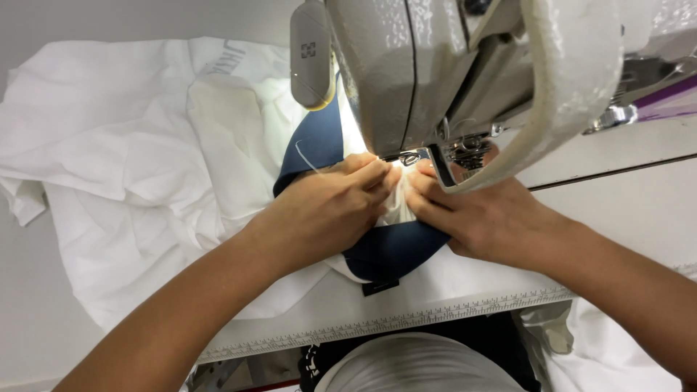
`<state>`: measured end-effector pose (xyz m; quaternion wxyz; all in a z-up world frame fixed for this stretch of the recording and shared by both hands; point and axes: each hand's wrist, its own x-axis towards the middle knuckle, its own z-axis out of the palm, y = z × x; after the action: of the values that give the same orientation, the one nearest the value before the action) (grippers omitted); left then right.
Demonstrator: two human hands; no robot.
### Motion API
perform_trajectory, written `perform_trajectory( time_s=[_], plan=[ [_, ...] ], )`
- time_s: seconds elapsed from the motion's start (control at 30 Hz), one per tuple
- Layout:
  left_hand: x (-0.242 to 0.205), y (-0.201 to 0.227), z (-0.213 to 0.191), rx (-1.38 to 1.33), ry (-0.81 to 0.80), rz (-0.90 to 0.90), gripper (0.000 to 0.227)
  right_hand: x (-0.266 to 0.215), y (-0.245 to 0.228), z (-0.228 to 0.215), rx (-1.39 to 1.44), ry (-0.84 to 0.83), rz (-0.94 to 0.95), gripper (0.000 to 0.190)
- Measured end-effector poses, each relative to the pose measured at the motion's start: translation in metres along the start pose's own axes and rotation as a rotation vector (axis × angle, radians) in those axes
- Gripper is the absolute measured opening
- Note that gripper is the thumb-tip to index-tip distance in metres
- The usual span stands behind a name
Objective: Attaching a collar to a garment using an industrial sewing machine, including fabric alignment and thread trimming.
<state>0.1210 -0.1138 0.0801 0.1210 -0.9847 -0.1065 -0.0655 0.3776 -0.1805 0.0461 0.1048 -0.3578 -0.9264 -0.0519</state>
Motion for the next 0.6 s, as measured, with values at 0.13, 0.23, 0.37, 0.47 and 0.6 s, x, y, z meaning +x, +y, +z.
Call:
perform_trajectory(
  time_s=[0.13, 0.23, 0.37, 0.47, 0.6],
  plan=[
    [0.002, -0.001, -0.005, 0.358, -0.201, 0.223, 0.021, -0.020, 0.002, 0.015, 0.127, 0.034, -0.095, 0.050],
    [0.008, -0.002, -0.008, 0.453, -0.294, 0.312, 0.020, -0.027, 0.005, 0.022, 0.207, 0.042, 0.003, 0.046],
    [0.007, -0.001, -0.001, 0.430, -0.230, 0.219, 0.023, -0.013, 0.009, 0.010, 0.305, 0.138, -0.023, 0.031],
    [0.007, -0.001, 0.007, 0.310, -0.160, 0.135, 0.029, -0.020, 0.010, 0.020, 0.197, 0.092, 0.026, 0.037],
    [0.006, -0.008, 0.010, 0.414, -0.249, 0.213, 0.020, -0.018, 0.016, 0.025, 0.174, 0.021, 0.075, 0.034]
  ],
)
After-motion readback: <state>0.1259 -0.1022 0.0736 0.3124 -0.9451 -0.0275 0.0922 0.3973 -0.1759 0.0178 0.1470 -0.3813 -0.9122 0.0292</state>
